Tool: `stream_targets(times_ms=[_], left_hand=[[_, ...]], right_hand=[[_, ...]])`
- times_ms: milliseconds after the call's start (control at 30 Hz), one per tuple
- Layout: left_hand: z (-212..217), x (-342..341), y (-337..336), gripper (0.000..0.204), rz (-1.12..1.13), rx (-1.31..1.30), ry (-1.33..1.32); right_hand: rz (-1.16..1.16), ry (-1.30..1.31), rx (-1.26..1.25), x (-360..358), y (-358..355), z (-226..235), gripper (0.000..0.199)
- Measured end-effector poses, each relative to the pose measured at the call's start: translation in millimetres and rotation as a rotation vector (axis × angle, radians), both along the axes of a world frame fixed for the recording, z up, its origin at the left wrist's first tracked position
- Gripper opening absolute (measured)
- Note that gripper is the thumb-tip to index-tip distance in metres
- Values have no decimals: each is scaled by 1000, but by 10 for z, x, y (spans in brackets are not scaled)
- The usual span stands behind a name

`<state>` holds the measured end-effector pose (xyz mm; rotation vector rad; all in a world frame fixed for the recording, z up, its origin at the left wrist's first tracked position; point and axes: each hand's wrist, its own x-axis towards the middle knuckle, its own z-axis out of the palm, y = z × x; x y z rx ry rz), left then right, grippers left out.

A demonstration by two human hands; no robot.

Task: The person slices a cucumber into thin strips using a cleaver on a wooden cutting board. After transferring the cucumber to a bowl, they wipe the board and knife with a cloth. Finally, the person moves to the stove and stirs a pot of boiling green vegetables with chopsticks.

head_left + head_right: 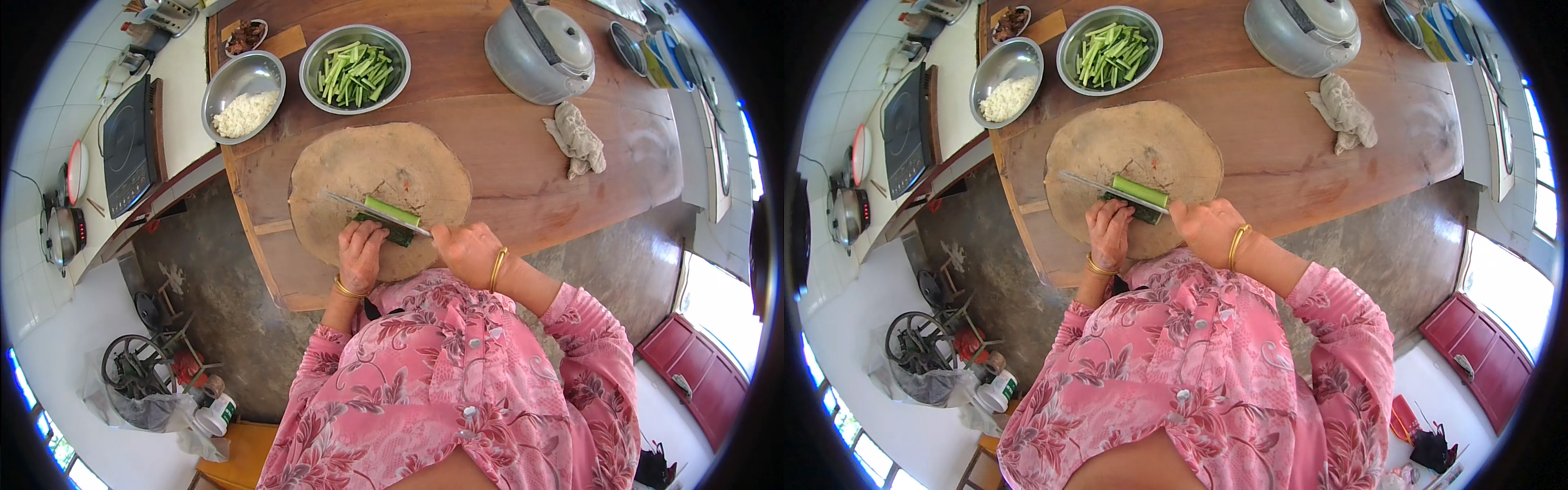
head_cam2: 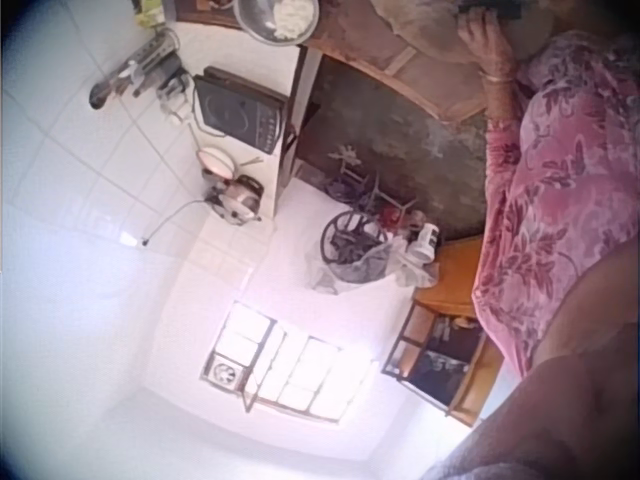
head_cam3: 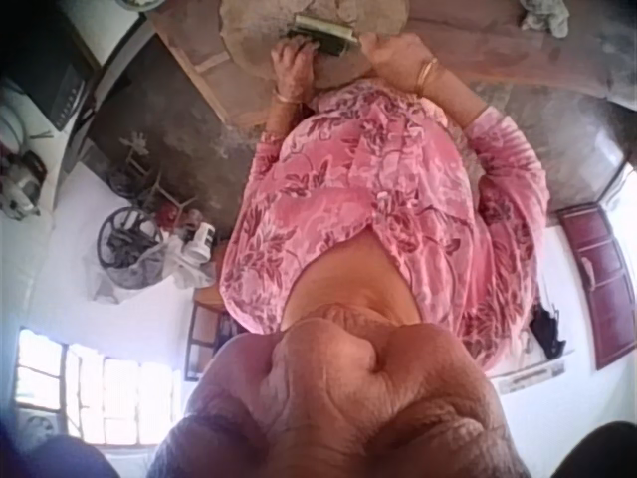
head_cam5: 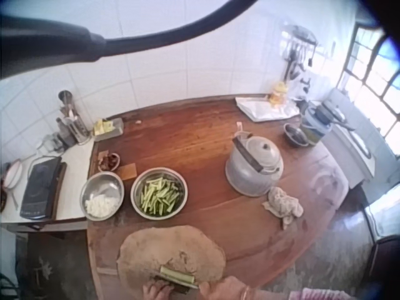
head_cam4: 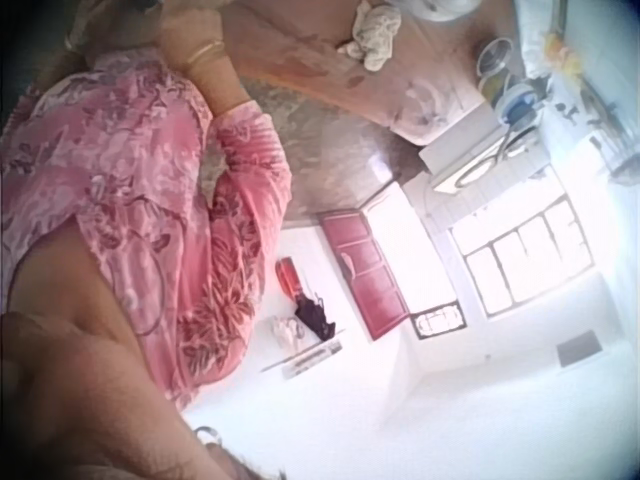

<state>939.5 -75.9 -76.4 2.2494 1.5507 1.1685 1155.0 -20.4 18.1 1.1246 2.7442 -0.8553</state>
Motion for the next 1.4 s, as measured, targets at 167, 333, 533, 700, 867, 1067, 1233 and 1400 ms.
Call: stream_targets(times_ms=[167,333,533,700,867,1067,1233,1400], left_hand=[[-1,-17,-5,28,-5,-9,-1],[-56,-9,-29,26,18,3,0],[-55,-25,-17,26,-25,-3,-3],[-69,-35,-21,27,-43,-8,-12],[-54,-40,-7,26,-33,-5,-10],[-69,-31,-28,24,-12,18,-11],[-14,-57,-24,26,-52,6,-8],[-62,-55,-17,27,-54,17,-13]], right_hand=[[-6,45,6,32,43,299,15],[10,-99,-106,142,-114,526,20],[65,-223,-206,62,-18,651,21],[16,-62,-21,-116,-144,100,16],[-7,3,-44,11,-114,12,19],[25,-106,-106,38,-93,527,17],[50,-133,-114,124,-137,548,14],[101,-135,-75,-83,22,432,16]])
